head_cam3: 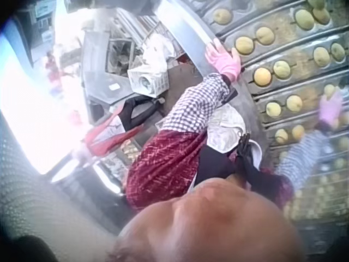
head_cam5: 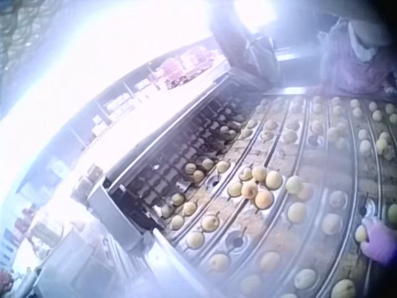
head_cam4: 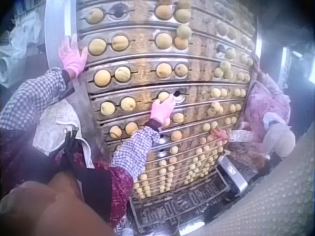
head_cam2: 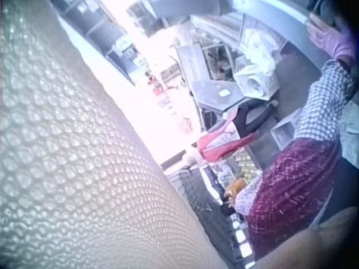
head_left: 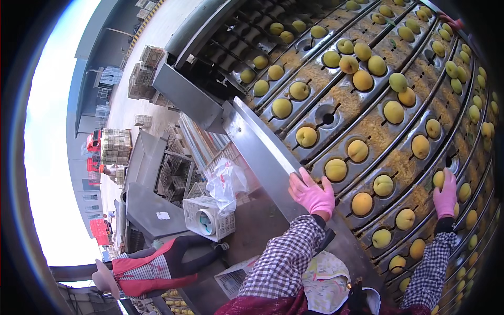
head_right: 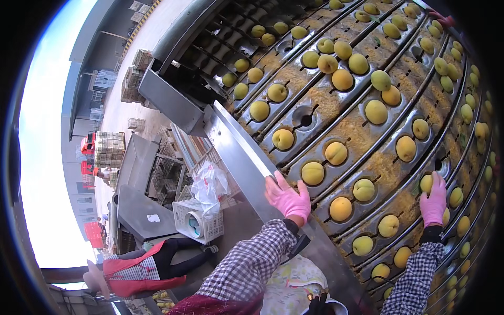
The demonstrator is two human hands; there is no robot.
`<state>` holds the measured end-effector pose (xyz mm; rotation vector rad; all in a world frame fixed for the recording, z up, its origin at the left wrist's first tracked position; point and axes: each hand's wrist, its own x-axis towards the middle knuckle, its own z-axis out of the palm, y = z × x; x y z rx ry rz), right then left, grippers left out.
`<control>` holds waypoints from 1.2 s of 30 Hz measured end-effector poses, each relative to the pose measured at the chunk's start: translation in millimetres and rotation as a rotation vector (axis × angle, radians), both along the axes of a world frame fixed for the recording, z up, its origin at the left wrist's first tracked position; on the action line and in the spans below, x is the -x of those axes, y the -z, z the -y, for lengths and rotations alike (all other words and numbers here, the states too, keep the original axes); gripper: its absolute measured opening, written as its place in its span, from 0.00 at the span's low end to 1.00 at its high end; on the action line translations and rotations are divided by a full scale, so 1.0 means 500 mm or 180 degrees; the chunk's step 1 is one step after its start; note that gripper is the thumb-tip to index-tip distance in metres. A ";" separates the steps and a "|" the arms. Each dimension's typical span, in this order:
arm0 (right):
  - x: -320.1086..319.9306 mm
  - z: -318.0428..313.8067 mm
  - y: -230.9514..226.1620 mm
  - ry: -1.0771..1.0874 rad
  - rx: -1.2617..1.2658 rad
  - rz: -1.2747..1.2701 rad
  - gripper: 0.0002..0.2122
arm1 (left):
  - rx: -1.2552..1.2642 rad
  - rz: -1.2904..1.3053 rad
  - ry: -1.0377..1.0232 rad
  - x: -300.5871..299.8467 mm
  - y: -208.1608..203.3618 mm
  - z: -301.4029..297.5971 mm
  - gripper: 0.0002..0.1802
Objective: The person arranges peaches on a moving conveyor sorting machine by hand, picking up loose peaches and positioning them into individual slots along the line.
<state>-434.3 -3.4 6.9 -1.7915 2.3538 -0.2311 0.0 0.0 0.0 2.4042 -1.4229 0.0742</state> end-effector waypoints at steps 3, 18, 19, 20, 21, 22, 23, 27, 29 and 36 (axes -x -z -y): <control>-0.027 0.011 -0.017 0.0042 0.0111 -0.0198 0.33 | -0.0061 -0.0026 -0.0059 0.004 -0.007 0.000 0.45; 0.036 0.011 0.069 0.0451 -0.0069 -0.0118 0.34 | -0.0200 -0.0418 0.0034 -0.023 -0.015 0.007 0.46; 0.043 0.014 0.069 0.0539 -0.0187 -0.0124 0.34 | -0.0172 -0.0466 0.0088 -0.026 -0.018 0.011 0.46; 0.046 0.019 0.073 0.0491 -0.0178 -0.0133 0.34 | -0.0161 -0.0475 0.0040 -0.037 -0.020 0.017 0.46; 0.052 0.026 0.079 0.0399 -0.0064 -0.0144 0.33 | -0.0072 -0.0540 0.0174 -0.049 -0.022 0.024 0.46; 0.053 0.024 0.083 0.0318 0.0027 -0.0157 0.33 | -0.0005 -0.0607 0.0318 -0.069 -0.023 0.027 0.45; 0.057 0.021 0.083 0.0296 0.0014 -0.0174 0.33 | -0.0017 -0.0625 0.0295 -0.091 -0.024 0.032 0.45; 0.063 0.015 0.087 0.0597 -0.0168 0.0017 0.34 | -0.0039 -0.0738 0.0971 -0.208 -0.039 0.078 0.43; 0.080 0.010 0.093 0.0411 -0.0106 -0.0061 0.34 | -0.0055 -0.0827 0.1181 -0.260 -0.041 0.119 0.42; 0.108 -0.023 0.086 0.0878 -0.0352 -0.0227 0.36 | 0.0145 -0.0565 0.0645 -0.326 -0.026 0.272 0.43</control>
